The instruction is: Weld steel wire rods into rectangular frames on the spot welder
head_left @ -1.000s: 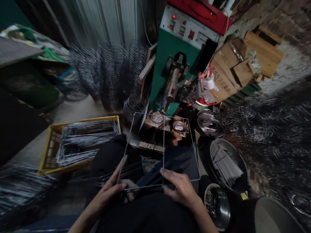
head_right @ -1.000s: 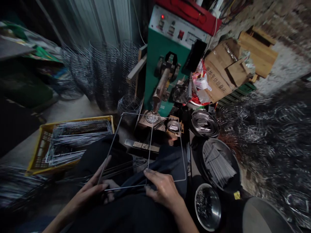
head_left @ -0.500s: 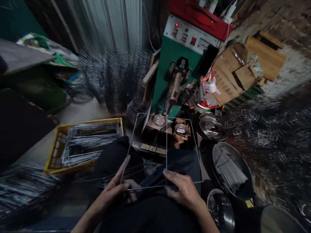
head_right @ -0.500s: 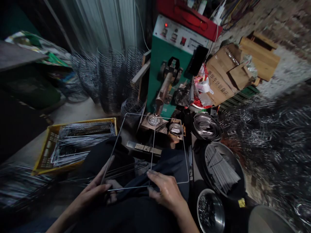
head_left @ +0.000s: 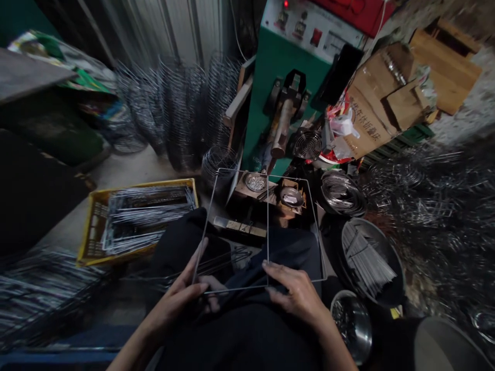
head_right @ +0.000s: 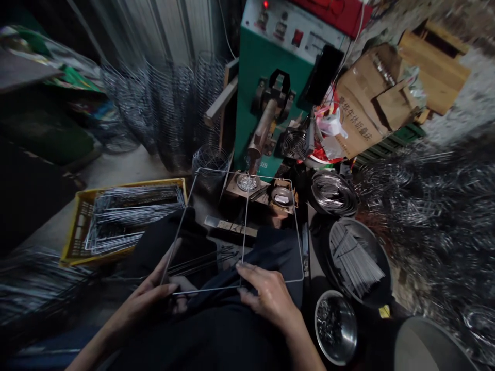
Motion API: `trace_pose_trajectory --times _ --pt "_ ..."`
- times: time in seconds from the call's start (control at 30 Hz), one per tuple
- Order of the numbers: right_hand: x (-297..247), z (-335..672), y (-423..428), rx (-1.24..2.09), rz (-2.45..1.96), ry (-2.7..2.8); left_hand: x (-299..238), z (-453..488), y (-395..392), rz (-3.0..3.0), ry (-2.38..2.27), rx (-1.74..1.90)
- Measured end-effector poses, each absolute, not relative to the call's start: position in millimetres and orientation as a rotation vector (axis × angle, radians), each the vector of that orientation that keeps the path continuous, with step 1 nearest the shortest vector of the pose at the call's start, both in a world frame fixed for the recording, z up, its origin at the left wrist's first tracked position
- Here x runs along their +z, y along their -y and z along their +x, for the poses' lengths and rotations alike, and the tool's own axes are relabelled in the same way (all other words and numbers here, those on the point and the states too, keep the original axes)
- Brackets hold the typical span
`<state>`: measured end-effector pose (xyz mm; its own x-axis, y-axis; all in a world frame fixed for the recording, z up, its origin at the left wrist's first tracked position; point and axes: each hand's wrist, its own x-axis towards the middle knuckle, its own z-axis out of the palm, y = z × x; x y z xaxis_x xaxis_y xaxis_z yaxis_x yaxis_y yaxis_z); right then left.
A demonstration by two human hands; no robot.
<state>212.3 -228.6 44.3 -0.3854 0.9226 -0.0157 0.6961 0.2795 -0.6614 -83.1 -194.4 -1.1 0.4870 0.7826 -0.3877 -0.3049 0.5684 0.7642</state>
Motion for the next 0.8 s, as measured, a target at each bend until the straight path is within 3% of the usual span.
trace_pose_trajectory --times 0.37,0.8 --pt "29.1 212.9 217.6 0.743 -1.553 2.119 -7.1 -75.3 171.1 0.687 -0.693 0.774" --pt "38.3 252.2 7.3 0.176 -1.643 2.126 -13.6 -42.1 -43.2 0.889 -0.505 0.944"
